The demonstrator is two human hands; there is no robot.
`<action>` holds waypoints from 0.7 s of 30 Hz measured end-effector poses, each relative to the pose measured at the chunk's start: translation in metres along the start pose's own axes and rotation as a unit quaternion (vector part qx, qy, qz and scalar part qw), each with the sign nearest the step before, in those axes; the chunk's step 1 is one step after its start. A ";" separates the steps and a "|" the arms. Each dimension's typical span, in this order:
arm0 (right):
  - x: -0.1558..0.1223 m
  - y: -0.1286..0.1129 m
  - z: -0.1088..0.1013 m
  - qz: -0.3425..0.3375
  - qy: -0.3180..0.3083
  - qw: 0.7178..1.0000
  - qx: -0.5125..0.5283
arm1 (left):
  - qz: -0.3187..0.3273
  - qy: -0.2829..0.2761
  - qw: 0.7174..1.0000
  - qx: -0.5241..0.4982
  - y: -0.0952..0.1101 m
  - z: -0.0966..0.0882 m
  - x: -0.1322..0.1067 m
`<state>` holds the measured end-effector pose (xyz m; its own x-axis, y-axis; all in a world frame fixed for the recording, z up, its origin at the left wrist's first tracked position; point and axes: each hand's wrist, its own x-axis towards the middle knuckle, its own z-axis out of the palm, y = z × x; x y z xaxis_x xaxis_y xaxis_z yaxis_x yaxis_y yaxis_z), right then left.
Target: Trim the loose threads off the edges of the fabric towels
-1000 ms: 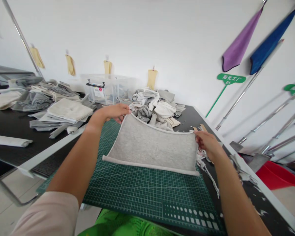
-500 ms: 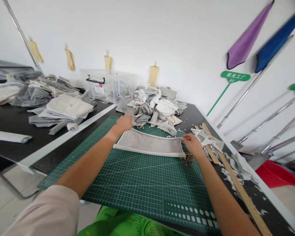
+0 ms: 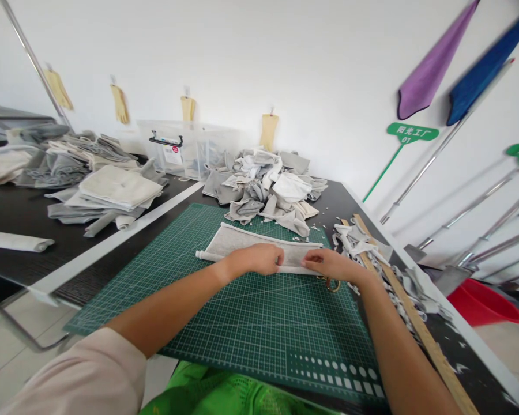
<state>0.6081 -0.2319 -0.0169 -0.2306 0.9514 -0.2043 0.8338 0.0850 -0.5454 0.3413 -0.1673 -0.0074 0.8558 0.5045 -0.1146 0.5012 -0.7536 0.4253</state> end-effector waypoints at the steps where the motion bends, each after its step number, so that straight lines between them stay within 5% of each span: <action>1: -0.002 -0.003 -0.001 -0.005 -0.011 1.000 0.002 | 0.004 -0.002 1.000 0.003 -0.001 0.001 0.000; 6: -0.004 -0.009 -0.003 -0.023 -0.030 0.999 -0.011 | -0.003 0.074 0.997 0.013 -0.006 0.004 0.001; 11: -0.002 -0.010 -0.001 -0.005 0.020 1.000 0.019 | 0.018 0.151 0.988 0.014 -0.008 0.006 0.002; 17: 0.009 -0.010 0.008 -0.013 0.083 0.993 0.080 | 0.033 0.115 0.992 -0.049 -0.011 0.007 0.016; 21: 0.006 -0.014 0.004 -0.026 0.118 0.980 0.157 | 0.026 0.176 0.984 -0.018 -0.012 0.008 0.019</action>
<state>0.5931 -0.2289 -0.0133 -0.1155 0.9933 0.0052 0.6202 0.0762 -0.7807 0.3525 -0.1524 -0.0215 0.7793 0.5856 0.2230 0.4480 -0.7696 0.4550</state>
